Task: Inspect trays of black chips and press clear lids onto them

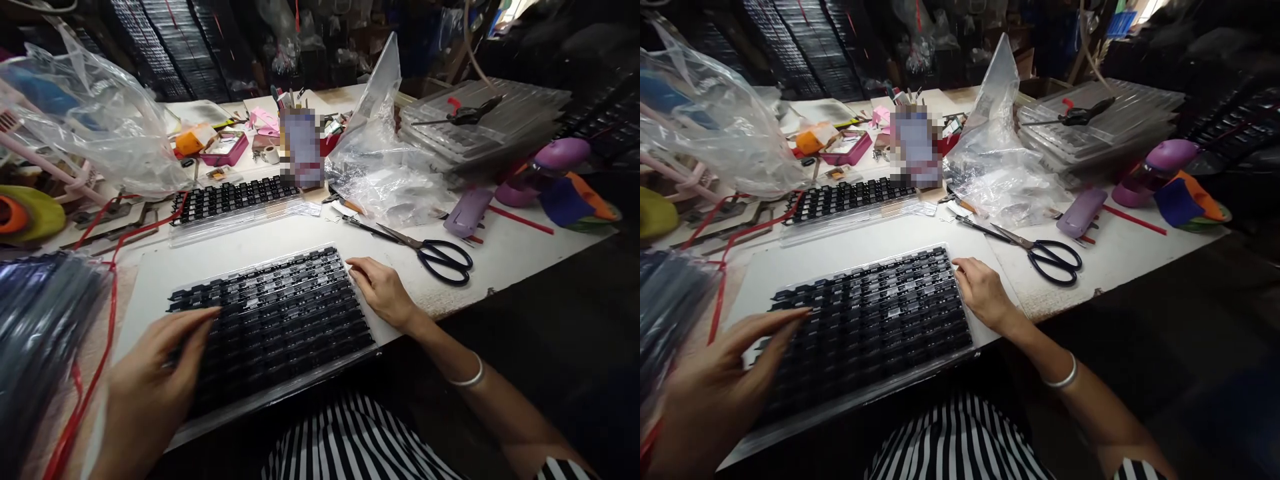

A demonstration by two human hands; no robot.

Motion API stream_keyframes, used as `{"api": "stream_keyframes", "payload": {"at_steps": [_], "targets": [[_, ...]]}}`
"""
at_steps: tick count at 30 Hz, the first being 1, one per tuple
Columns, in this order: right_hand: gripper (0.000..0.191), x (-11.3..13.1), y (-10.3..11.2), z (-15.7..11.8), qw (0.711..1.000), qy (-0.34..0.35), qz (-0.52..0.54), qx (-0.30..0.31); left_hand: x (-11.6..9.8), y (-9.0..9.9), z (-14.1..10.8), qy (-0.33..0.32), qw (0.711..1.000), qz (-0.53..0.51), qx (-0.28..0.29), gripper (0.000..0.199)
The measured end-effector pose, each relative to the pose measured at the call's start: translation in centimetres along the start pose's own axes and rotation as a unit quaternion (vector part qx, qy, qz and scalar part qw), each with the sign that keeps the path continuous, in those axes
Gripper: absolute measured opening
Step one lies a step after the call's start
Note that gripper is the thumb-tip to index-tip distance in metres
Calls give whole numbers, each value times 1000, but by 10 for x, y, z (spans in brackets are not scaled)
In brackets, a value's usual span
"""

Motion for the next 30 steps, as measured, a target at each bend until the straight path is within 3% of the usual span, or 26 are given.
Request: {"api": "stream_keyframes", "payload": {"at_steps": [3,5,9,12,17,20,23,27,30], "targets": [[15,1,-11,15,997,51,-37,48,-73,-48,28,-117,989,-45,80,14],[11,2,-16,18,994,71,-45,66,-101,-85,39,-169,975,-56,131,17],[11,8,-20,18,991,104,-37,73,-113,-147,47,-197,963,-42,181,19],[15,10,-20,17,989,128,-32,68,-109,-168,49,-192,964,-37,182,17],[15,19,-7,20,986,160,4,47,-110,-153,55,-158,971,-63,169,18],[13,27,12,21,990,118,79,22,-114,-138,56,-104,966,-140,193,24],[12,43,21,12,982,85,161,47,-121,-121,48,-74,957,-205,189,21],[10,78,33,-6,974,170,138,51,-125,-99,29,-70,960,-228,148,14],[9,90,34,-17,971,197,121,63,-124,-87,15,-58,957,-251,133,15]]}}
Point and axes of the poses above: each hand's wrist, its own z-axis towards the middle knuckle, its own y-axis out of the back of the hand, x = y × z, the point moved 10 cm from there along z, towards the middle knuckle, and after that the axes turned 9 degrees about -x, right-handed, at the moved point
